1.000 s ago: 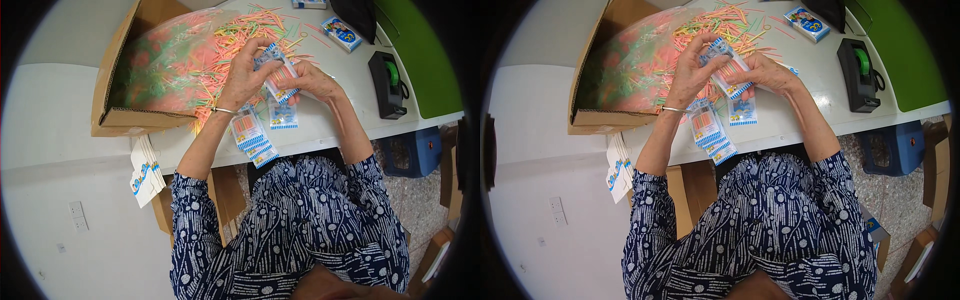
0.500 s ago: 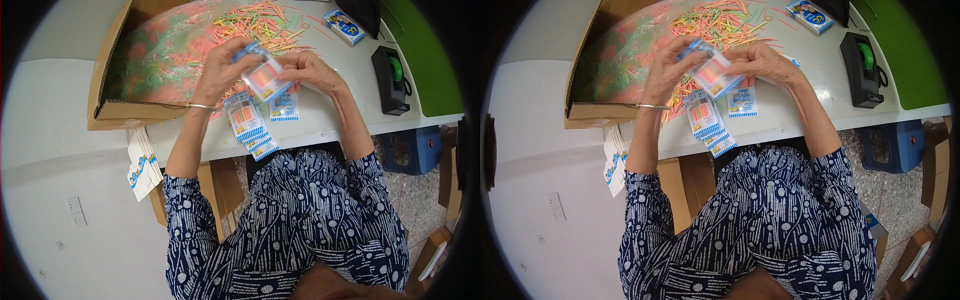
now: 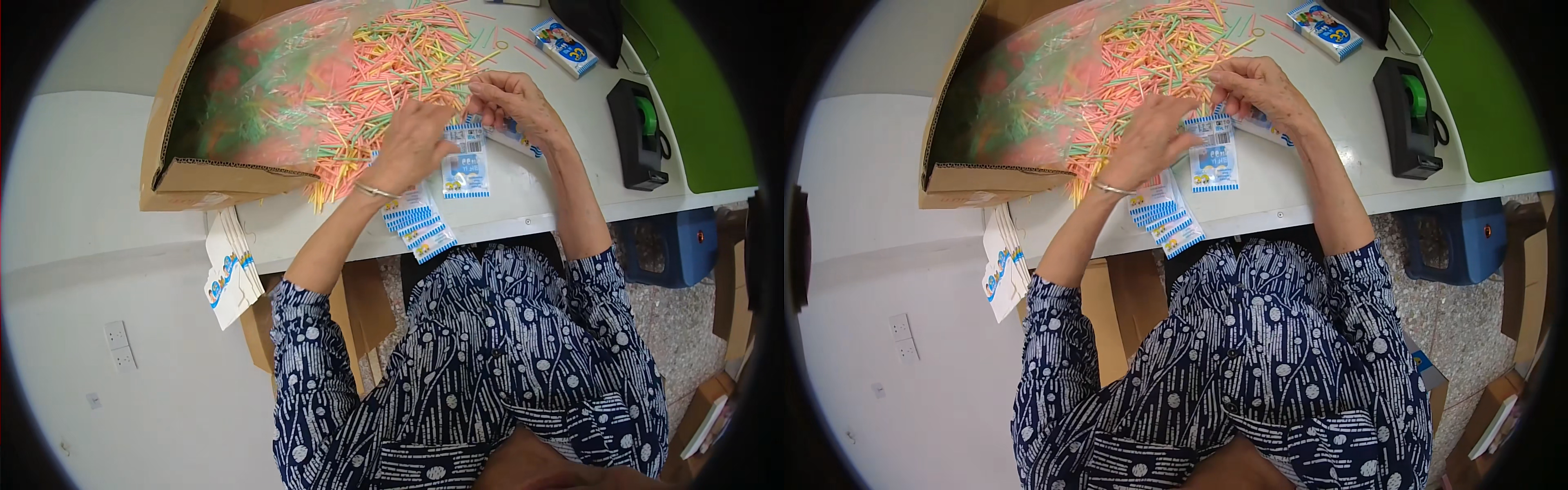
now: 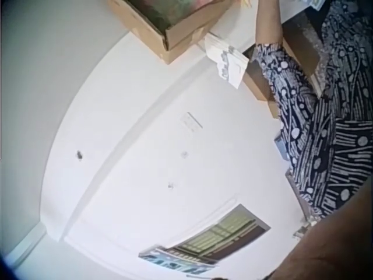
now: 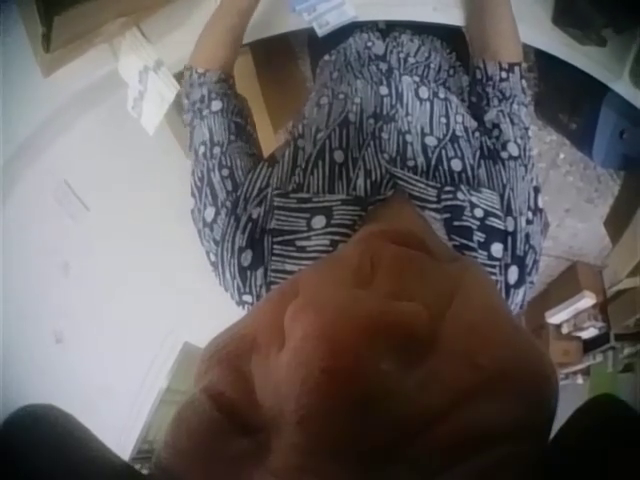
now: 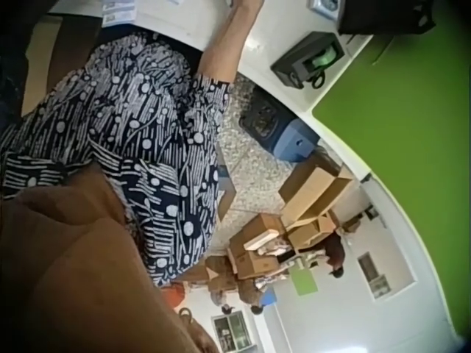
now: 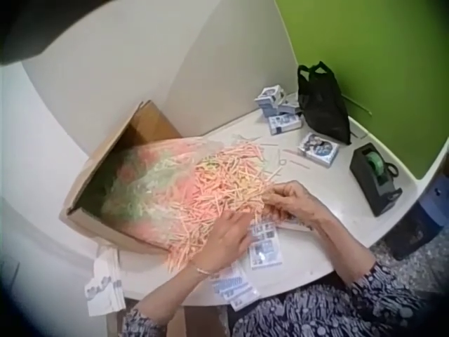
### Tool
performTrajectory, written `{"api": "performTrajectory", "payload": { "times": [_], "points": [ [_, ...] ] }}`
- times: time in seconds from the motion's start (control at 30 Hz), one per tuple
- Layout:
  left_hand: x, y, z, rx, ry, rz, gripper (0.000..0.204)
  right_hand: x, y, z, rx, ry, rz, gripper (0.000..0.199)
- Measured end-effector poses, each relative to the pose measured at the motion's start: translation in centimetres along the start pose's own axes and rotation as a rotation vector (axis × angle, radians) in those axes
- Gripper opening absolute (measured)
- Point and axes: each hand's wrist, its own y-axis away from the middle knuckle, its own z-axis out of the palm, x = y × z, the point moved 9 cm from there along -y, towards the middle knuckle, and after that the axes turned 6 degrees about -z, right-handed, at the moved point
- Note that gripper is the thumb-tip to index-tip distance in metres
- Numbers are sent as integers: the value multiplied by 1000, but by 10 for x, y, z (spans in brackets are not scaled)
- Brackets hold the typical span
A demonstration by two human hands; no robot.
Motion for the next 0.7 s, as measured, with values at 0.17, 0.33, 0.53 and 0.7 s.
{"api": "performTrajectory", "payload": {
  "times": [0.17, 0.33, 0.53, 0.7],
  "points": [
    [-13, -6, 30, -54, 12, -52, 32, 3, -2, -4, 13, -79, -19, 25],
    [-24, -7, 33, -130, -20, -91, 28, -2, -4, -9, 67, -36, -60, 24],
    [-15, 2, 38, -39, -130, -44, 28, 1, -1, -9, 44, -58, -45, 25],
    [-42, -9, -3, 21, 23, -123, 28, -18, 5, 1, 36, 69, -85, 23]
  ]
}}
